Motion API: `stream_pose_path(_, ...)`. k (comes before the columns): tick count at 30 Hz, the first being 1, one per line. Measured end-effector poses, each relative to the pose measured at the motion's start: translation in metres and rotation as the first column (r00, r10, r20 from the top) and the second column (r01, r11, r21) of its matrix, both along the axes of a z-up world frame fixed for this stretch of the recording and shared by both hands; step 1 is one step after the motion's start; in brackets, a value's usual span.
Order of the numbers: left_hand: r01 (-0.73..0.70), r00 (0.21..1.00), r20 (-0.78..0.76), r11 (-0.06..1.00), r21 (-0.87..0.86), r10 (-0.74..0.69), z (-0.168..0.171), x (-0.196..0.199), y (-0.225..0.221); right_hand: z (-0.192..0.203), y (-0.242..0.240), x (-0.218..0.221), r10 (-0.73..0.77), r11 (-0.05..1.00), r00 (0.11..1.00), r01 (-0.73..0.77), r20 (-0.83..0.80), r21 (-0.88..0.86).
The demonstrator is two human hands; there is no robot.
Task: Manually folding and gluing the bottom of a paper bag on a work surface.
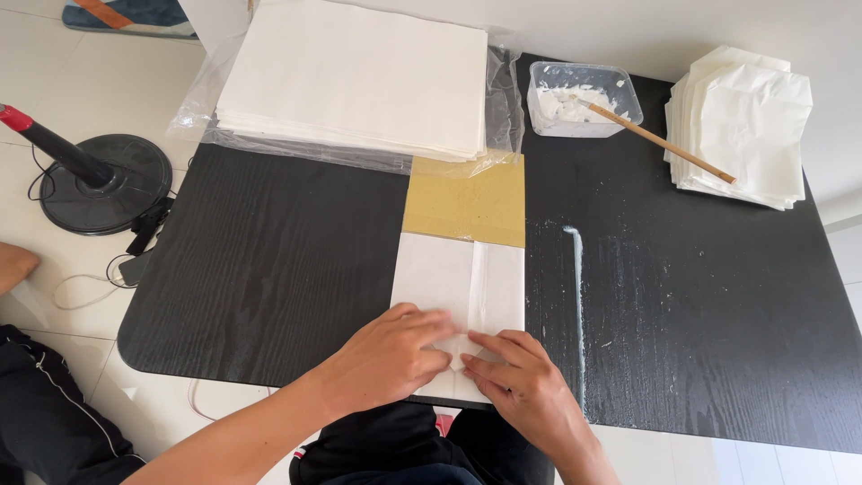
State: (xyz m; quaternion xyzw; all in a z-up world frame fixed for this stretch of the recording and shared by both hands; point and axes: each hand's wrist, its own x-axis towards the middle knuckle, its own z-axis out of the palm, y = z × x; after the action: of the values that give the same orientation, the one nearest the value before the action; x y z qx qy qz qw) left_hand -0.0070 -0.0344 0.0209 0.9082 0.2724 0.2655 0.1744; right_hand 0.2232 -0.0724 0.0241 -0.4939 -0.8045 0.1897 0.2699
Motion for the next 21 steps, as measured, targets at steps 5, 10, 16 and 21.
stream_pose_path(5,-0.039,0.999,0.017,0.999,-0.022,0.039,-0.004,0.001,-0.005,-0.006,-0.003,-0.001,0.030,0.997,0.996,-0.035,0.080,0.063)
stream_pose_path(10,-0.112,0.990,0.074,0.988,-0.103,0.120,-0.008,0.005,-0.010,-0.009,-0.006,-0.005,0.004,0.998,0.999,-0.006,0.035,0.056)
stream_pose_path(16,-0.108,0.994,0.009,0.994,-0.024,0.108,-0.016,0.003,-0.008,-0.014,-0.005,-0.010,-0.025,0.997,0.997,0.019,0.074,0.081)
stream_pose_path(21,-0.086,0.996,-0.013,0.993,-0.084,0.085,-0.011,-0.002,-0.007,-0.005,-0.007,-0.010,0.050,0.999,0.994,-0.049,0.102,-0.014)
